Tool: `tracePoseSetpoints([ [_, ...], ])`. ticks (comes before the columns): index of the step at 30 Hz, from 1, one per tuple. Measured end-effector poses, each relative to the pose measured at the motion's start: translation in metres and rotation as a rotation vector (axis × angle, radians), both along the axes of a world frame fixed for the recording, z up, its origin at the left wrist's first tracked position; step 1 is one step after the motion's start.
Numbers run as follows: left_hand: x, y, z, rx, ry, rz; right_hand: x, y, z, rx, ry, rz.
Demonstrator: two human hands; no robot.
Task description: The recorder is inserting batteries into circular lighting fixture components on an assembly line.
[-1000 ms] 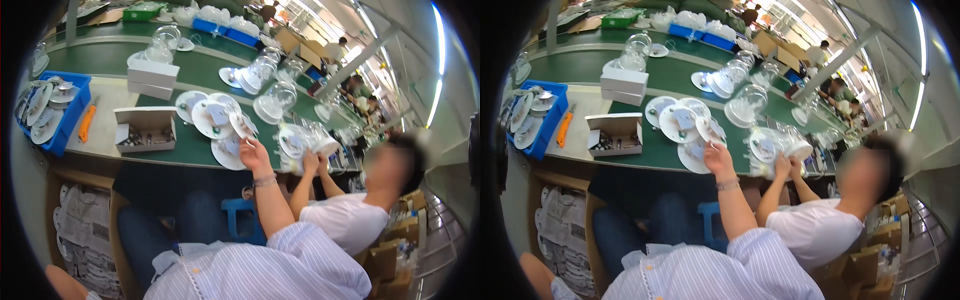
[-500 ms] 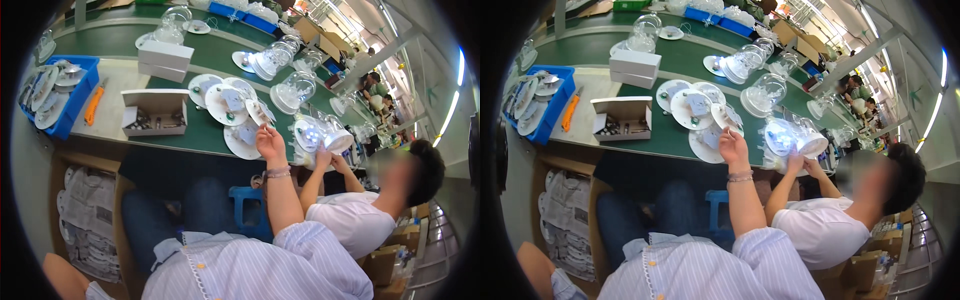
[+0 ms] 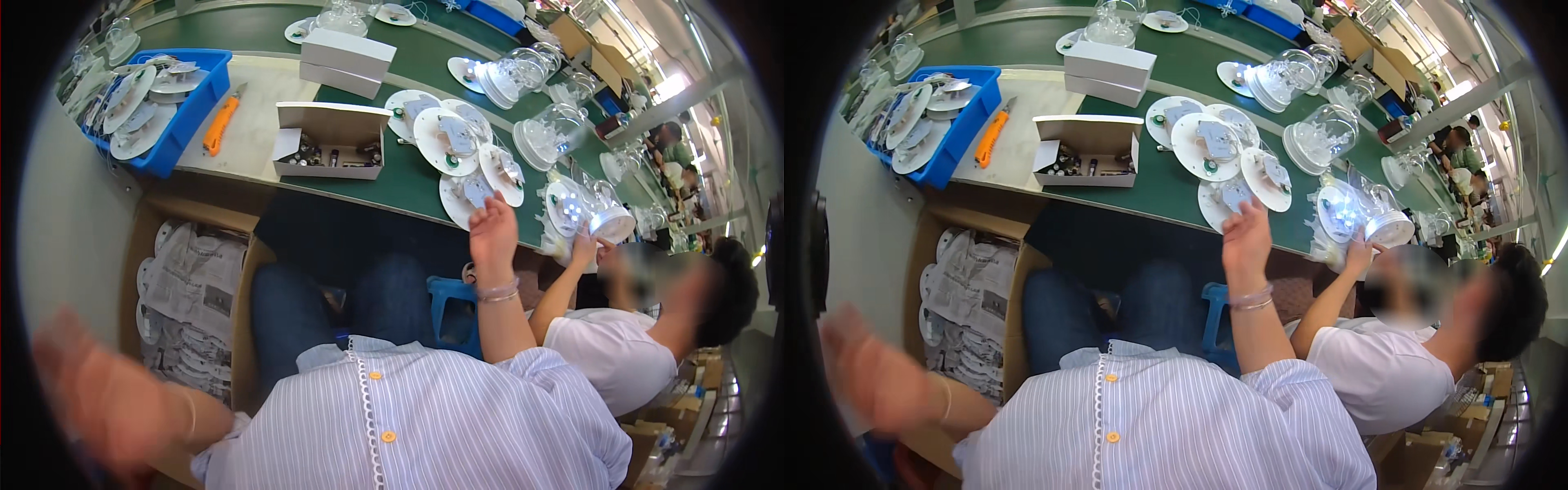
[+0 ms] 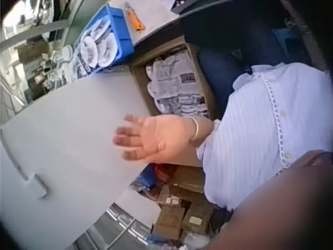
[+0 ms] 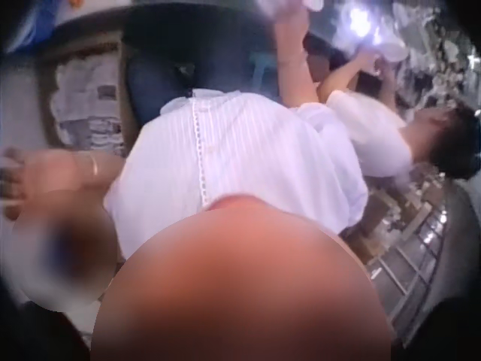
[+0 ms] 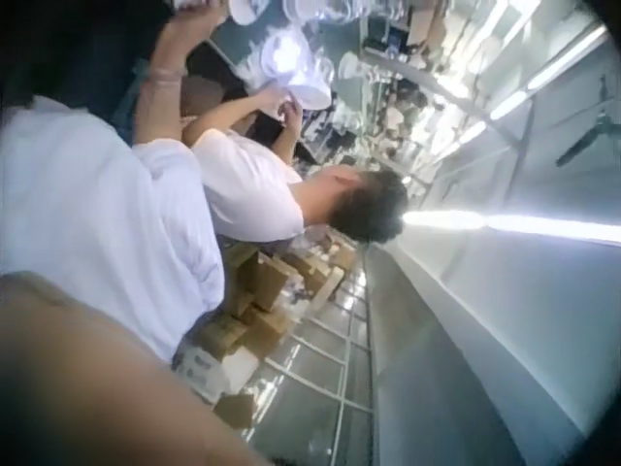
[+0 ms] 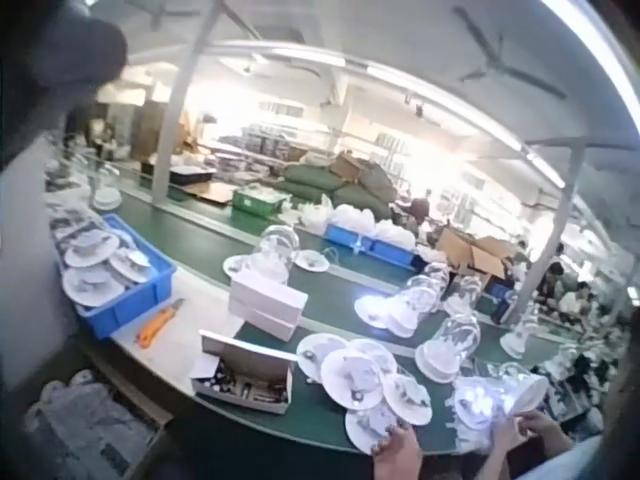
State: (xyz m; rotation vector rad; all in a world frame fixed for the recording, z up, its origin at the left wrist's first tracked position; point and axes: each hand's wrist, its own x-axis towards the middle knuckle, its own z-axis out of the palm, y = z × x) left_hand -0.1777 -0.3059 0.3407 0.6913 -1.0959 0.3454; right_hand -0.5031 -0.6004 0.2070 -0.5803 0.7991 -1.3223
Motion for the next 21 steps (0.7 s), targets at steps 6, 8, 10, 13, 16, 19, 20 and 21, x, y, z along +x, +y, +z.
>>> tracePoseSetpoints([
  [6,0.061,0.015,-0.224,0.987,0.848,0.228,0.11,0.035,0.012,-1.087,0.954,0.386],
  [8,0.08,0.042,-0.288,1.177,0.837,0.247,0.145,0.018,0.014,-1.397,1.142,0.325],
  [10,0.101,0.08,-0.339,1.439,0.725,0.304,0.176,-0.002,0.017,-1.309,1.467,0.468],
  [13,0.117,0.139,-0.393,1.946,0.171,0.533,0.21,-0.03,0.023,-1.079,1.894,0.622],
  [16,0.118,0.185,-0.428,2.206,0.097,0.548,0.22,-0.045,0.025,-1.083,2.026,0.875],
  [19,0.11,0.208,-0.449,2.335,0.23,0.498,0.227,-0.051,0.019,-0.995,2.03,0.917],
  [20,0.108,0.208,-0.455,2.349,0.279,0.482,0.227,-0.052,0.016,-1.061,2.025,0.949],
  [21,0.107,0.208,-0.459,2.359,0.329,0.464,0.226,-0.054,0.013,-1.13,2.046,0.983],
])
